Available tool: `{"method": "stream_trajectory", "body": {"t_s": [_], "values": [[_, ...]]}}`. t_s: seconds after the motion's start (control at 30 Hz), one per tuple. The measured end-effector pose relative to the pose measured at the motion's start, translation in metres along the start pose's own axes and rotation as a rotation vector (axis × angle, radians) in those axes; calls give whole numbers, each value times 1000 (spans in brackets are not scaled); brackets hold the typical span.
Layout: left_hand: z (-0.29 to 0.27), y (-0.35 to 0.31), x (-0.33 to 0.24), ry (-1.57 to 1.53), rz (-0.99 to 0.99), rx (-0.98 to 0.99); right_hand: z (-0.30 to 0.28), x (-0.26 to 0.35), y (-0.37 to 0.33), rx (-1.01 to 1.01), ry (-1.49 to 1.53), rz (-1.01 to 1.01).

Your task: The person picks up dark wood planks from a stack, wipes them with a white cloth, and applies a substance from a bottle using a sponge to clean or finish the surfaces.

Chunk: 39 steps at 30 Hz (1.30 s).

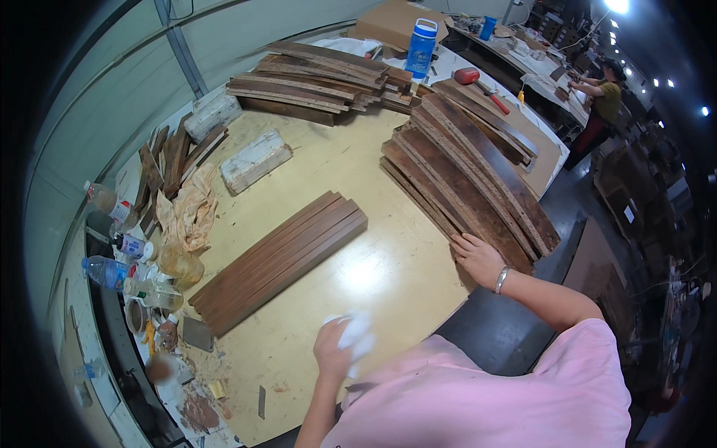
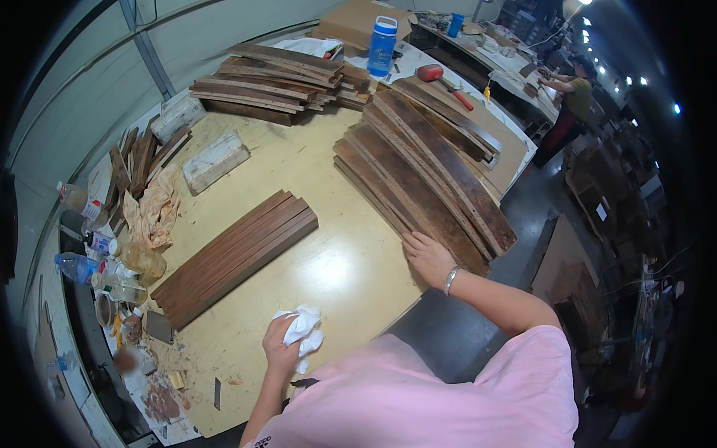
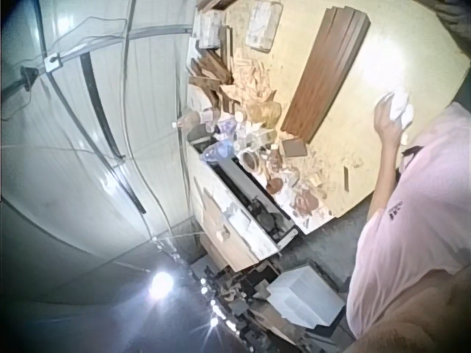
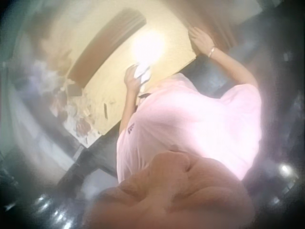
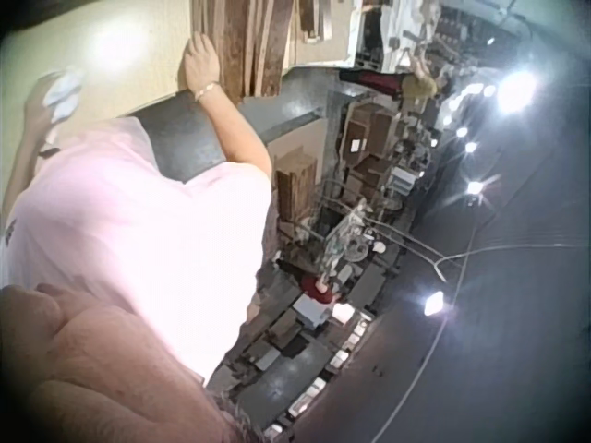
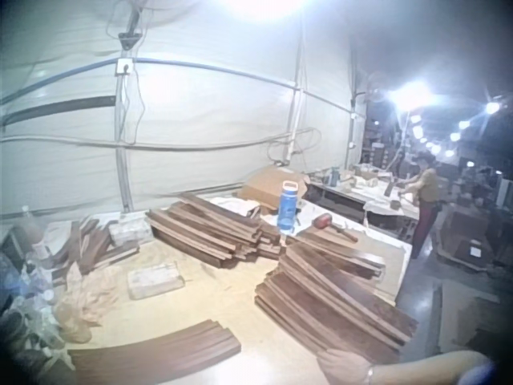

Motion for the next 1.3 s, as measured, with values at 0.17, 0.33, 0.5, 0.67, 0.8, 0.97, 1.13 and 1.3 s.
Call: {"method": "stream_trajectory", "body": {"t_s": [0.17,0.33,0.5,0.67,0.8,0.97,1.13,1.3], "values": [[6,1,-21,106,169,-36,-32,28,55,-572,533,178],[11,-1,-14,110,190,2,-64,96,158,-890,766,140],[15,-2,-16,99,164,3,-50,140,189,-851,527,172],[16,-5,-12,70,172,10,-45,138,184,-882,540,137],[12,-3,-8,155,225,-5,-60,130,199,-873,518,73],[-9,1,-11,97,43,-41,-68,148,218,-435,766,-62],[-65,32,-74,299,185,-247,-94,154,183,18,985,92],[-74,67,-43,577,239,-123,-100,158,123,203,1120,221]]}}
Point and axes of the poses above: each hand's wrist, its own y-axis towards the middle knuckle, its own z-axis out of the palm, x = y × z, the point moved 5 cm from there along y, towards the middle knuckle, and after that the axes turned 8 degrees about -x, right-handed, at the moved point
